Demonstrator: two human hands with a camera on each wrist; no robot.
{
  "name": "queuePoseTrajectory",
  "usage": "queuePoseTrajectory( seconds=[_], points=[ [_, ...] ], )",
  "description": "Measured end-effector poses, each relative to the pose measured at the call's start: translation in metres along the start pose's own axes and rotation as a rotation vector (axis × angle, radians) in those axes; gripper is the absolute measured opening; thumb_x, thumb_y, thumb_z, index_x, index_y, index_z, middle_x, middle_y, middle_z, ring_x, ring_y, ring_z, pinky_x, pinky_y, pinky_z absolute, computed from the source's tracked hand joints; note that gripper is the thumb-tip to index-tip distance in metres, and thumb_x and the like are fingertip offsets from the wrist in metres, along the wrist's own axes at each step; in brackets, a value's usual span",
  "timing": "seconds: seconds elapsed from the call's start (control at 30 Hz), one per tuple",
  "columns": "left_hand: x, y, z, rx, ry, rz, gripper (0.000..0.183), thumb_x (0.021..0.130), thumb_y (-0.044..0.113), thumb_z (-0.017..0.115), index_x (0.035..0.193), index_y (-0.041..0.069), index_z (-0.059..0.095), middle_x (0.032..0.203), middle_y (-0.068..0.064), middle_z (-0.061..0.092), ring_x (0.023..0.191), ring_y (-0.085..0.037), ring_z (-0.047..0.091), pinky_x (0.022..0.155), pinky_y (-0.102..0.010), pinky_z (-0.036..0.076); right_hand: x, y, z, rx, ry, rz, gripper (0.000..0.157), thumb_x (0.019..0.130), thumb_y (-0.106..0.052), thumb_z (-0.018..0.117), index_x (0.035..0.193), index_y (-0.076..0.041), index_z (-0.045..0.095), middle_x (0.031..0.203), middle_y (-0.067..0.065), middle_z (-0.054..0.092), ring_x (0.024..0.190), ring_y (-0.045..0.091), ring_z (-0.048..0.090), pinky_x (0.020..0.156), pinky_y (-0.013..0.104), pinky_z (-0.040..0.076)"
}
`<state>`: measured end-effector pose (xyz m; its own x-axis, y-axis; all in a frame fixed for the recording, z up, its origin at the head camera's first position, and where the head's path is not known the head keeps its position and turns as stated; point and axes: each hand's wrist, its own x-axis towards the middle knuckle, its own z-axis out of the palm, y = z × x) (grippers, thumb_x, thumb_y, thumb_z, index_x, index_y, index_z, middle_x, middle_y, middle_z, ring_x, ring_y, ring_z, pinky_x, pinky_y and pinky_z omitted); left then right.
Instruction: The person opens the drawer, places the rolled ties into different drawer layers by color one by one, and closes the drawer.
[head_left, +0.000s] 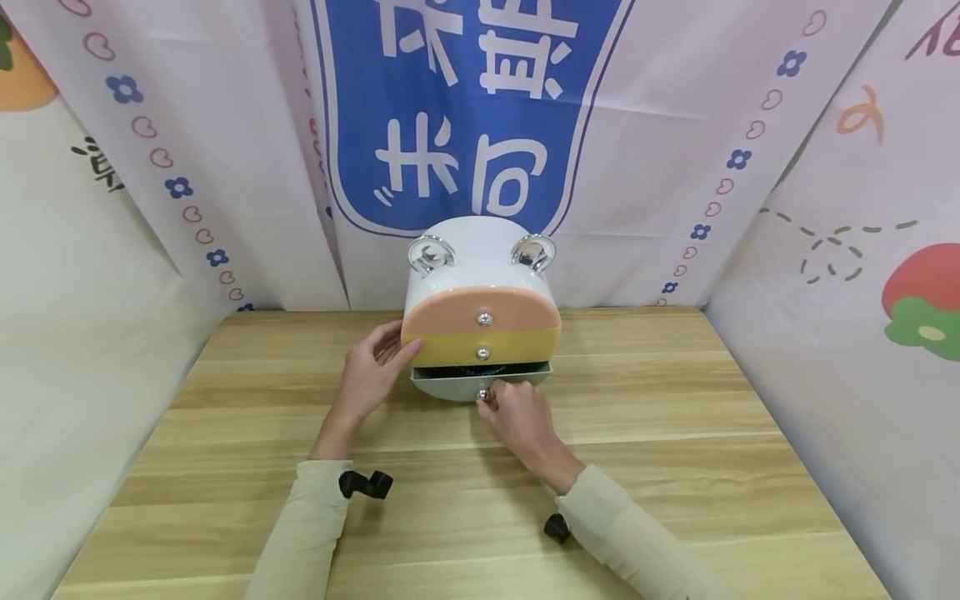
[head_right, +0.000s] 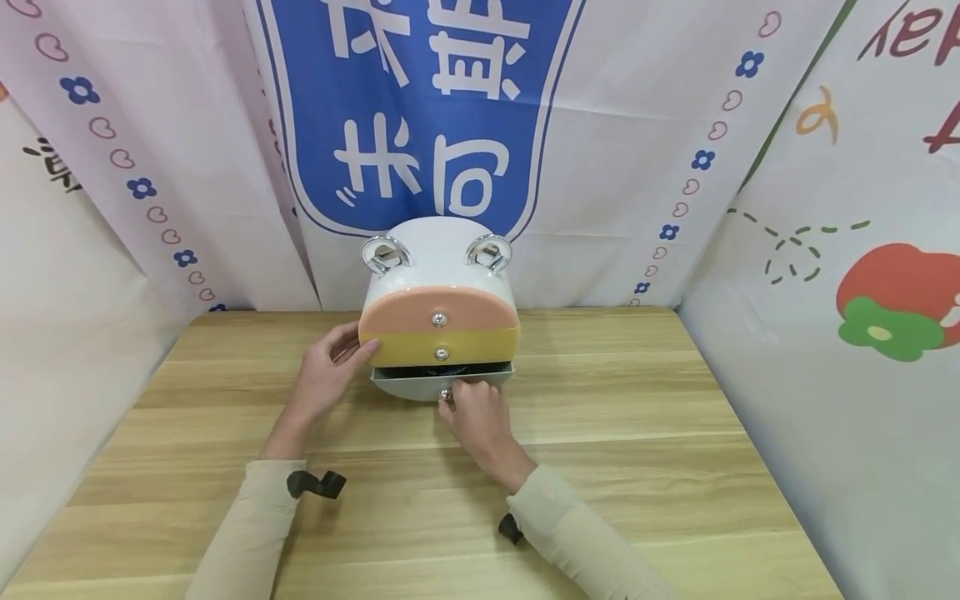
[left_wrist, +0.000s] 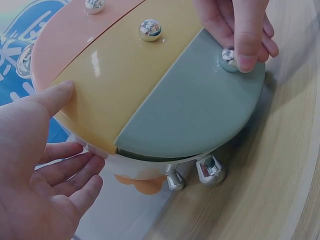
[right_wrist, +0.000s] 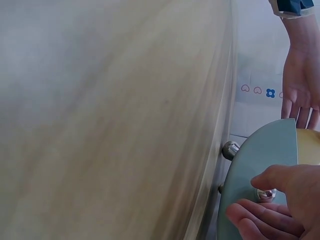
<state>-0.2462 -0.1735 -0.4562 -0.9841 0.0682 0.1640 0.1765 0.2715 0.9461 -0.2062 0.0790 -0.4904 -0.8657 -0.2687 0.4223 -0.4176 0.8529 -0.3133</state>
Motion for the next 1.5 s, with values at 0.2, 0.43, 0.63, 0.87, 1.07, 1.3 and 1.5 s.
queuePoseTrajectory(
  seconds=[0.2,0.43,0.63,0.87,1.07,1.3,1.5],
  points=[
    [-0.001,0.0,0.001,-0.003,-0.009,0.0,0.072,0.099,0.05,0.073,0.153,0.006,0.051,0.157,-0.015,0.054,0.15,-0.031,0.049,0.129,-0.041,0.041,0.003,0.002,0.001,0.0,-0.011,0.01,0.011,0.089,-0.017,0.084,0.085,-0.007,0.08,0.073,0.002,0.079,0.05,0.006,0.063,0.042,0.006,0.039],
    [0.0,-0.001,0.001,-0.005,-0.003,0.001,0.071,0.099,0.047,0.073,0.153,0.006,0.051,0.158,-0.016,0.053,0.15,-0.033,0.049,0.129,-0.042,0.04,0.008,0.003,0.001,0.012,-0.01,0.008,0.012,0.089,-0.015,0.083,0.083,-0.007,0.078,0.07,0.002,0.077,0.049,0.002,0.056,0.041,0.007,0.039],
    [-0.001,0.0,0.001,-0.005,-0.005,0.001,0.072,0.099,0.05,0.073,0.153,0.007,0.052,0.156,-0.014,0.054,0.149,-0.03,0.05,0.128,-0.039,0.042,0.009,0.003,0.002,0.012,-0.007,0.0,0.013,0.09,-0.015,0.083,0.082,-0.007,0.078,0.068,0.002,0.075,0.048,0.001,0.052,0.041,0.008,0.039],
    [0.0,0.0,0.003,0.001,-0.008,0.012,0.072,0.099,0.05,0.072,0.153,0.007,0.052,0.156,-0.014,0.055,0.149,-0.029,0.05,0.128,-0.039,0.042,0.01,0.004,0.002,0.028,-0.004,0.004,0.012,0.09,-0.015,0.083,0.084,-0.007,0.078,0.069,0.003,0.076,0.047,0.002,0.052,0.04,0.008,0.039],
    [-0.002,0.0,0.003,0.004,-0.004,0.01,0.071,0.098,0.05,0.073,0.152,0.008,0.054,0.155,-0.014,0.056,0.147,-0.029,0.052,0.128,-0.039,0.043,0.011,0.005,0.004,0.02,-0.005,0.008,0.013,0.09,-0.015,0.084,0.081,-0.008,0.077,0.066,0.001,0.073,0.047,0.002,0.049,0.04,0.009,0.038],
    [-0.003,-0.001,0.004,-0.005,-0.001,0.011,0.07,0.098,0.049,0.073,0.152,0.007,0.053,0.154,-0.014,0.056,0.147,-0.029,0.052,0.128,-0.039,0.043,0.011,0.006,0.003,-0.011,-0.017,0.012,0.018,0.09,-0.017,0.083,0.077,-0.01,0.074,0.063,-0.001,0.07,0.048,0.003,0.049,0.04,0.011,0.038],
    [-0.003,-0.001,0.002,0.005,0.002,0.012,0.071,0.099,0.049,0.073,0.152,0.006,0.053,0.155,-0.015,0.055,0.148,-0.031,0.051,0.128,-0.04,0.042,0.014,0.005,0.003,0.006,-0.023,0.005,0.023,0.09,-0.016,0.083,0.072,-0.012,0.07,0.061,-0.003,0.068,0.048,0.003,0.048,0.04,0.011,0.038]
  ],
)
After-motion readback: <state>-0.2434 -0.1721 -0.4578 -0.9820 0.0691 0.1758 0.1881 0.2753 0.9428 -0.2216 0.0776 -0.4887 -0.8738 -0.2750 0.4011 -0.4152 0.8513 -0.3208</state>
